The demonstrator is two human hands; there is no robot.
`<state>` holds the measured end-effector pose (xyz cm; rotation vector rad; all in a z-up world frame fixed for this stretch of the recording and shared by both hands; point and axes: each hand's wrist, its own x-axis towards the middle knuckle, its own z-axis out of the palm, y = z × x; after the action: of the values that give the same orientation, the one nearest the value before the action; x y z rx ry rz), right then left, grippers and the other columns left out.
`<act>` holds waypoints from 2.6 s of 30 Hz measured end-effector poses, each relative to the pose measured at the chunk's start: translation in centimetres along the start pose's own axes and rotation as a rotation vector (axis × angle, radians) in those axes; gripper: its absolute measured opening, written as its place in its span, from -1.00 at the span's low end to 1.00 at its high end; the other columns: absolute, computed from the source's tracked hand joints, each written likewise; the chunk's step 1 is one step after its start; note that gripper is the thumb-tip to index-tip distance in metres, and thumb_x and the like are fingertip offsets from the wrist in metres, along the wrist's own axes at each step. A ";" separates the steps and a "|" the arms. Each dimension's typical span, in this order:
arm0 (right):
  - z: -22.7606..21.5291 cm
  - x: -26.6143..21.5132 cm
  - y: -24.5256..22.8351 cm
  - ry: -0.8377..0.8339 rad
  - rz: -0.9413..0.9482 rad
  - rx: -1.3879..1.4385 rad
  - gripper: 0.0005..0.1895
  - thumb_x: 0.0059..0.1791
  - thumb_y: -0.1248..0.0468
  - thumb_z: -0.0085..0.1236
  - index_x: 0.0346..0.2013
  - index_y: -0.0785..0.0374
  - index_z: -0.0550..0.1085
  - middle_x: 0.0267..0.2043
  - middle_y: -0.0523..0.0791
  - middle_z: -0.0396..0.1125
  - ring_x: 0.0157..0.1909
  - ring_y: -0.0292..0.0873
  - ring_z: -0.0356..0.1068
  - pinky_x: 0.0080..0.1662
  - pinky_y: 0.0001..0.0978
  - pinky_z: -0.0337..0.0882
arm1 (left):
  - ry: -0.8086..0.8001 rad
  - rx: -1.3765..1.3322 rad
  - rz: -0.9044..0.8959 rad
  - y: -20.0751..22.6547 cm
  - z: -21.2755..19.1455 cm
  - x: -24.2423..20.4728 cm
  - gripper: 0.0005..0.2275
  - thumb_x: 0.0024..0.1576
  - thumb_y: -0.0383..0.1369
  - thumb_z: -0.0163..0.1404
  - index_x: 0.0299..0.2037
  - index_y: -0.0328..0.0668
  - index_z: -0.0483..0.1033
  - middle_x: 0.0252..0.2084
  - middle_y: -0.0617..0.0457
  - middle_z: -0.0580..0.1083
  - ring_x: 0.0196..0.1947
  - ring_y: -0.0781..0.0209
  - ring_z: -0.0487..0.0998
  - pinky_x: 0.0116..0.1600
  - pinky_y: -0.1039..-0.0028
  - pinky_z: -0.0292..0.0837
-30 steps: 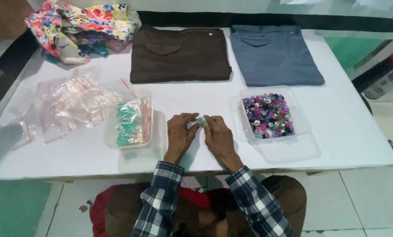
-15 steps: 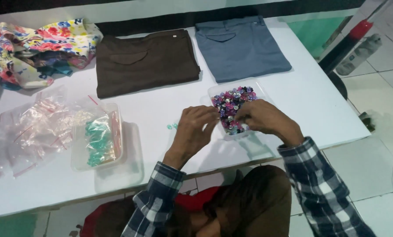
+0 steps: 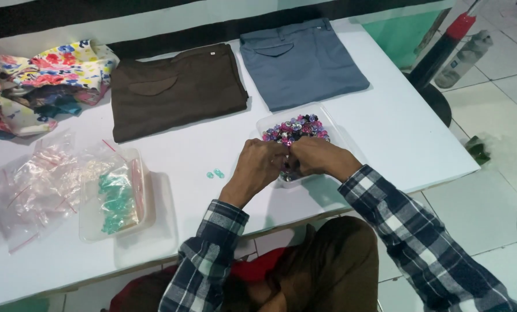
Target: Picking small colorful beads from a tray and placing them into small transparent plastic bags.
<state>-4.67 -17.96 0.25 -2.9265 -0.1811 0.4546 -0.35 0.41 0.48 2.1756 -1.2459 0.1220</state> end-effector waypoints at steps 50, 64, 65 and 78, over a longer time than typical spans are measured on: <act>1.3 3.0 2.5 -0.084 0.280 -0.315 -0.74 -0.17 0.23 0.29 -0.20 0.16 0.66 -0.25 0.01 0.53 -0.11 0.09 0.55 -0.13 0.07 0.54 | 0.018 -0.024 -0.159 0.3 3.5 0.1 -0.86 0.19 -0.30 0.05 -0.08 0.12 0.60 -0.19 0.19 0.59 -0.12 0.25 0.64 0.38 0.24 -0.05; -3.2 -2.0 0.2 -0.261 0.169 0.174 -0.65 -0.19 0.25 0.27 -0.10 0.10 0.66 -0.07 0.00 0.54 0.06 0.08 0.50 0.04 -0.08 0.51 | 0.113 -0.073 -0.169 -0.1 4.3 -0.2 -0.85 0.19 -0.36 0.05 -0.08 0.10 0.57 -0.22 0.20 0.60 -0.16 0.32 0.64 0.39 0.34 -0.08; -4.5 -3.3 -0.3 -0.124 0.140 0.369 -0.69 -0.17 0.30 0.21 -0.14 0.17 0.66 -0.10 0.09 0.53 0.04 0.15 0.50 0.03 -0.03 0.50 | 0.129 -0.096 -0.174 0.1 4.1 -0.2 -0.84 0.17 -0.37 0.07 -0.08 0.11 0.58 -0.22 0.20 0.61 -0.16 0.30 0.65 0.39 0.34 -0.07; -4.9 -6.4 -3.5 0.488 -0.102 0.905 -0.77 -0.08 0.36 0.28 -0.13 0.31 0.63 -0.35 0.04 0.51 -0.31 -0.14 0.49 -0.23 -0.30 0.57 | 0.524 -0.225 -0.070 1.9 1.3 -2.4 -0.81 0.09 -0.41 0.21 -0.11 0.10 0.60 -0.23 0.28 0.61 -0.18 0.37 0.64 0.28 0.28 0.20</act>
<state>-9.48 -16.28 7.39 -2.0340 -0.0345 -0.1787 -3.45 0.81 -0.57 1.8280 -0.8397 0.4672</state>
